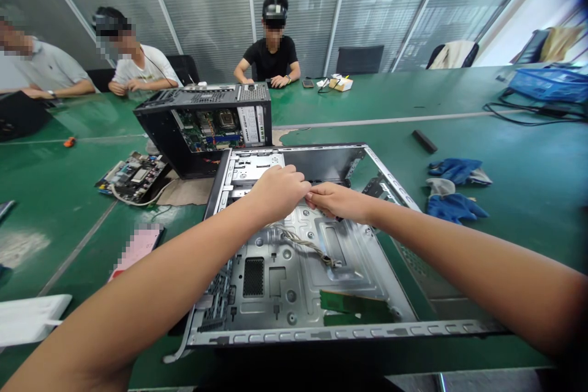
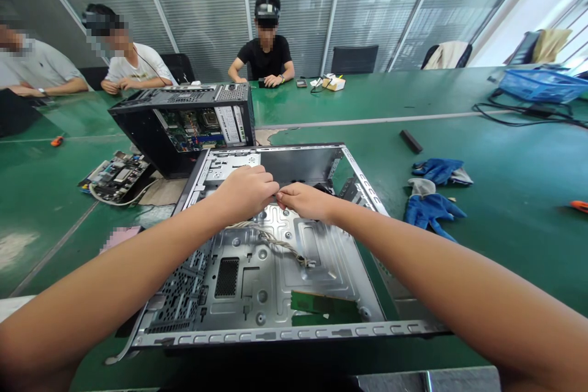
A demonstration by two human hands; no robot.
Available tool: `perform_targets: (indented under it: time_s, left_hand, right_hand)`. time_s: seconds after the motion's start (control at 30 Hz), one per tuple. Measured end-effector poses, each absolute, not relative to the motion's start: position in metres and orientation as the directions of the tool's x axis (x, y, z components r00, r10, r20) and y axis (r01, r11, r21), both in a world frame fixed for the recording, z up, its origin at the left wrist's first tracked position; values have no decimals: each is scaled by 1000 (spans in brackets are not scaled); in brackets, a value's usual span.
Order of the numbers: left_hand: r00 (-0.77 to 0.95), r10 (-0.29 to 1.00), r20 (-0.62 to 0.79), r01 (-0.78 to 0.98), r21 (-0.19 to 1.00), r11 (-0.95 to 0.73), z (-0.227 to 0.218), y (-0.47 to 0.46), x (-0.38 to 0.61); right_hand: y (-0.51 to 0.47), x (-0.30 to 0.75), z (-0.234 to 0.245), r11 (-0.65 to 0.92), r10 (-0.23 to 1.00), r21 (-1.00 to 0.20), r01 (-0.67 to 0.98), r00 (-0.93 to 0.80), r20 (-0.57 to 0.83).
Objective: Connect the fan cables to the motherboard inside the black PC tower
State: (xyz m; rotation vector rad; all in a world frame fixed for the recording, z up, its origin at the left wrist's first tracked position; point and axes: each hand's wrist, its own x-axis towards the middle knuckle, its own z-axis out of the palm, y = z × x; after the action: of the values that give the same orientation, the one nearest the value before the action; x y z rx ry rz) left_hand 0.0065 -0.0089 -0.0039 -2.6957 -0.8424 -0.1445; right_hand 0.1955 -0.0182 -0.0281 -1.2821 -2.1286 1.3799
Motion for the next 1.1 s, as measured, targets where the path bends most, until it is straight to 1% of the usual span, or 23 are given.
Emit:
perform_targets:
  time_s: [0.13,0.3,0.73,0.93,1.1]
  left_hand:
    - [826,526,203,564,-274,-779,-4,-8,7]
    - [845,509,163,534,-282,-797,0,-11,9]
    - [854,499,150,521,-279,-807,3,-13,10]
    - [847,509,152,531,-247,-811,3,-13,10]
    - [833,538,130,553,-221,-803,3,-13,10]
  right_hand:
    - [-19,196,-29,111,806,-849,516,-547,-227]
    - [-20,194,-28,84,789,-859,505,-561,-252]
    - [-22,193,-22,86,802,-842,533,-539,-259]
    - [-20,194,-24,116,803,-832,542,-544,-242]
    - [-22,195,-21,99,804,-838,537,-540,-251]
